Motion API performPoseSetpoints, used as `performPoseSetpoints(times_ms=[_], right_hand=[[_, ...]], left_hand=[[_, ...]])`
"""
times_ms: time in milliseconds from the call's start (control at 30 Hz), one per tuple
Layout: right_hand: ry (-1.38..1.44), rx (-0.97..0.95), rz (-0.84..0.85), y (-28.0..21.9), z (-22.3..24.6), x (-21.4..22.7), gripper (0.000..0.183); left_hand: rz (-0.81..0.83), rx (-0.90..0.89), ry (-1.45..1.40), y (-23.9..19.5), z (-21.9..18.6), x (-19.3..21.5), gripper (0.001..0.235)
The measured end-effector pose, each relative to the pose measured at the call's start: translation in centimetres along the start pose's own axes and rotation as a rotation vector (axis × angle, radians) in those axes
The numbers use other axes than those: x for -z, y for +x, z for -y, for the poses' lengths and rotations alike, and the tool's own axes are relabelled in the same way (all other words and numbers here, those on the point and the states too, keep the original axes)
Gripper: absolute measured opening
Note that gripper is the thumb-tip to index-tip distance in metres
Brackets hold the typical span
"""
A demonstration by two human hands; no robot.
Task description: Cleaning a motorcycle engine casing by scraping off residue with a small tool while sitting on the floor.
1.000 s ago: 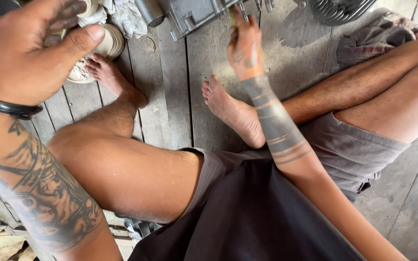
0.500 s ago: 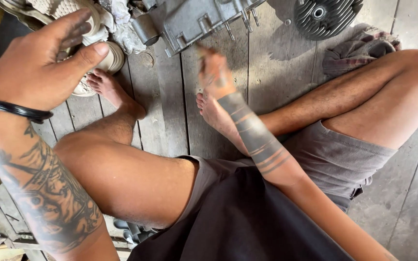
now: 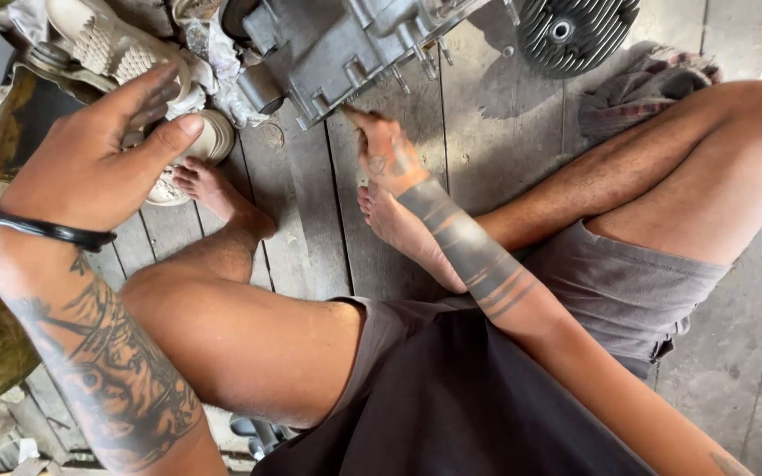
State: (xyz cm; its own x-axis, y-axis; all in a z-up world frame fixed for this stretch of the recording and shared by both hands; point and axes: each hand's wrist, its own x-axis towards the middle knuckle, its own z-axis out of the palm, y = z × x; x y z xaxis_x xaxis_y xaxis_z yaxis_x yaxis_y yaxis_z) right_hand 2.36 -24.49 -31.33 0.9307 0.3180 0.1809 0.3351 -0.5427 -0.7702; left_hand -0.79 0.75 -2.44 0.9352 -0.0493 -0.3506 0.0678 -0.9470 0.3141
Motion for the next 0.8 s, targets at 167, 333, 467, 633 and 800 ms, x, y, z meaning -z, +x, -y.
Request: performPoseSetpoints(times_ms=[167, 333, 467, 633, 800], right_hand=[[0.065, -0.059, -0.101, 0.4, -0.3, 0.4, 0.052], [0.087, 0.013, -0.091, 1.8, -1.6, 0.7, 0.047], [0.035, 0.017, 0.114, 0.6, -1.5, -1.8, 0.055], [-0.228, -0.004, 0.062, 1.1, -1.1, 1.3, 0.068], [0.014, 0.017, 0.062, 0.3, -1.7, 1.9, 0.063]], left_hand=[[0.015, 0.082, -0.007, -0.8, 0.1, -0.1, 0.066], [0.012, 0.121, -0.009, -1.7, -0.5, 0.0, 0.066], [0.033, 0.126, -0.009, -1.8, -0.3, -0.1, 0.068], [0.039, 0.183, -0.019, -1.9, 0.1, -0.1, 0.07], [0.018, 0.14, -0.01, -1.9, 0.8, -0.3, 0.07]])
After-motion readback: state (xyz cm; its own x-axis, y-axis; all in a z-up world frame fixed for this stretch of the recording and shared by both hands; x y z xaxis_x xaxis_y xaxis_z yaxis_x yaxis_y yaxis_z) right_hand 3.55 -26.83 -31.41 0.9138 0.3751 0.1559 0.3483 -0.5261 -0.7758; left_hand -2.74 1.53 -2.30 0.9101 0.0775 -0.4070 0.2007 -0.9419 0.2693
